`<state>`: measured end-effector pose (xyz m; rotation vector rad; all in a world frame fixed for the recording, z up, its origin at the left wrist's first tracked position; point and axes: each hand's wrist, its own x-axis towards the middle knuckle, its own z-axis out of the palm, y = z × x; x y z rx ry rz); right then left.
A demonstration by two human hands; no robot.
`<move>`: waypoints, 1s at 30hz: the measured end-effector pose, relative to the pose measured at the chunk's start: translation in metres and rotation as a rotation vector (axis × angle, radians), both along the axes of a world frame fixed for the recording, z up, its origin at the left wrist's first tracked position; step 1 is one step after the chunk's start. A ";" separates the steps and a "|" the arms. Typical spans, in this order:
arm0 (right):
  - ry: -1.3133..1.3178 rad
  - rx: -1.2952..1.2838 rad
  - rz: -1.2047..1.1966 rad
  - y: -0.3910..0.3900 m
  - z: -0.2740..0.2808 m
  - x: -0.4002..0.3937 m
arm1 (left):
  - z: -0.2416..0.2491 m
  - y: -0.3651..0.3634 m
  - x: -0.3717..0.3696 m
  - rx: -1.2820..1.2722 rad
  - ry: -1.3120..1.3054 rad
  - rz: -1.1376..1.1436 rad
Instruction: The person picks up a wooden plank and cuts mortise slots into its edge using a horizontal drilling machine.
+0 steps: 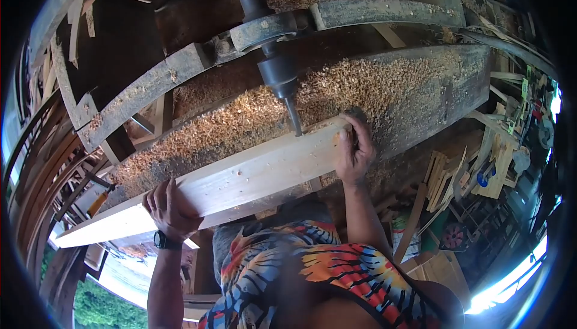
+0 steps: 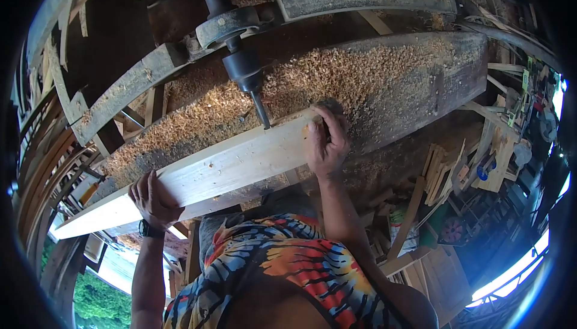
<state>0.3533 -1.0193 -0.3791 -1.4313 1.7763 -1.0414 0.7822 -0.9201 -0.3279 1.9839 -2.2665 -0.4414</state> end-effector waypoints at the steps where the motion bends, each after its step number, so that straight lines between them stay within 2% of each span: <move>1: 0.029 -0.019 0.020 -0.006 0.000 0.002 | -0.002 -0.002 0.002 -0.011 0.000 0.000; 7: 0.066 -0.017 0.084 -0.048 0.000 0.009 | -0.004 -0.022 0.005 0.020 -0.017 0.048; 12: 0.102 -0.064 0.096 -0.028 -0.003 0.002 | -0.005 -0.011 0.005 -0.021 -0.014 0.009; 17: 0.106 0.068 0.040 0.014 0.005 -0.004 | -0.001 0.004 0.006 -0.017 0.011 -0.079; 21: 0.111 0.007 0.046 -0.010 0.005 0.007 | -0.002 -0.006 0.014 -0.024 0.027 -0.059; 24: 0.138 0.090 0.117 -0.037 0.011 0.016 | -0.004 -0.012 0.025 0.000 0.025 -0.040; 25: 0.127 -0.070 0.088 -0.040 -0.001 0.016 | -0.002 -0.014 0.026 0.014 0.025 -0.038; 26: 0.122 -0.070 0.093 -0.046 -0.002 0.017 | -0.003 -0.015 0.026 0.025 0.024 -0.034; 30: 0.188 -0.029 0.105 -0.035 0.010 0.015 | -0.003 -0.012 0.026 0.041 -0.013 -0.037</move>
